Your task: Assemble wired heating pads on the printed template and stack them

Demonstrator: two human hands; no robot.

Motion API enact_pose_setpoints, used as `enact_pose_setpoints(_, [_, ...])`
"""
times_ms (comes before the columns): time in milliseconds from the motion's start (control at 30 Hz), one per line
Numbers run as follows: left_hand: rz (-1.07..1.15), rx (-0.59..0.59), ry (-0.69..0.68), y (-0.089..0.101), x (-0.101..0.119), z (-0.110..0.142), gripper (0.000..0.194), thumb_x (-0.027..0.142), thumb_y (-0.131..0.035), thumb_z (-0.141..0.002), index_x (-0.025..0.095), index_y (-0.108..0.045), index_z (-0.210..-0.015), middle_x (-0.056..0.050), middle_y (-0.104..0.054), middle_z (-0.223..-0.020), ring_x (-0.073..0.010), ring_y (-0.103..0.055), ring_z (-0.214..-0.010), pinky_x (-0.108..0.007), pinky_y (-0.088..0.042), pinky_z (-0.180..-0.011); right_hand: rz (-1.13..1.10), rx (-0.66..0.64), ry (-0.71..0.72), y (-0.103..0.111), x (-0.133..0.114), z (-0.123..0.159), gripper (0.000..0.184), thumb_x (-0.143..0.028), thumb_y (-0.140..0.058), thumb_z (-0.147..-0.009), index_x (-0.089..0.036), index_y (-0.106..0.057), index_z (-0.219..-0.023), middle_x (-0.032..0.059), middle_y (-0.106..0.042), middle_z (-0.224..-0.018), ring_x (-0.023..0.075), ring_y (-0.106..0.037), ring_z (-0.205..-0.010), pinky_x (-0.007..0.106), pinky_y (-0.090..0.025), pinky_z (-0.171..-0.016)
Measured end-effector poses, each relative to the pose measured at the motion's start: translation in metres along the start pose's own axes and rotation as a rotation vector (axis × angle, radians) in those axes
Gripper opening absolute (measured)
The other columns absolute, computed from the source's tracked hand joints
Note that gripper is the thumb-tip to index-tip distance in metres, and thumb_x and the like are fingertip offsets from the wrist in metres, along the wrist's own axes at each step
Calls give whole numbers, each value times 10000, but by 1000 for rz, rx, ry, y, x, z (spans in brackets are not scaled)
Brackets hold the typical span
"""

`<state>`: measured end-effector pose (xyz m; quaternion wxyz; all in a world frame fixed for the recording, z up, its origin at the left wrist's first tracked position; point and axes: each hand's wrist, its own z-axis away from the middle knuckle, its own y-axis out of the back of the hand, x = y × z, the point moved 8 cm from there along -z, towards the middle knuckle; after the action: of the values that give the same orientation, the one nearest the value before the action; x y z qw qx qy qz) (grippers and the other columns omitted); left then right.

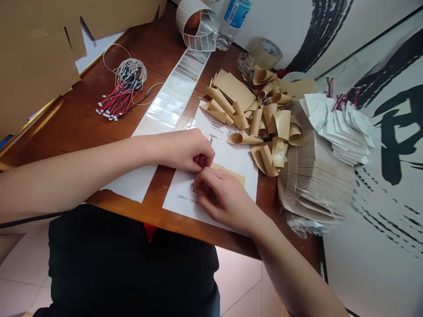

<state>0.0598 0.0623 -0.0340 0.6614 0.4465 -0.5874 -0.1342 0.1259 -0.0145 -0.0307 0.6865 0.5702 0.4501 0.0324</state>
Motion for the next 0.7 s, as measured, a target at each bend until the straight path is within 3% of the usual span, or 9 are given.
enact_pose_setpoints(700, [-1, -14, 8, -1, 0, 0, 154, 63, -720, -767, 182, -791, -834, 16, -716, -761, -92, -644, -705, -187, -452, -646, 22, -9, 38, -1, -2, 0, 142, -72, -549, -855, -206, -595, -870, -1, -581, -792, 153, -500, -705, 309, -362, -698])
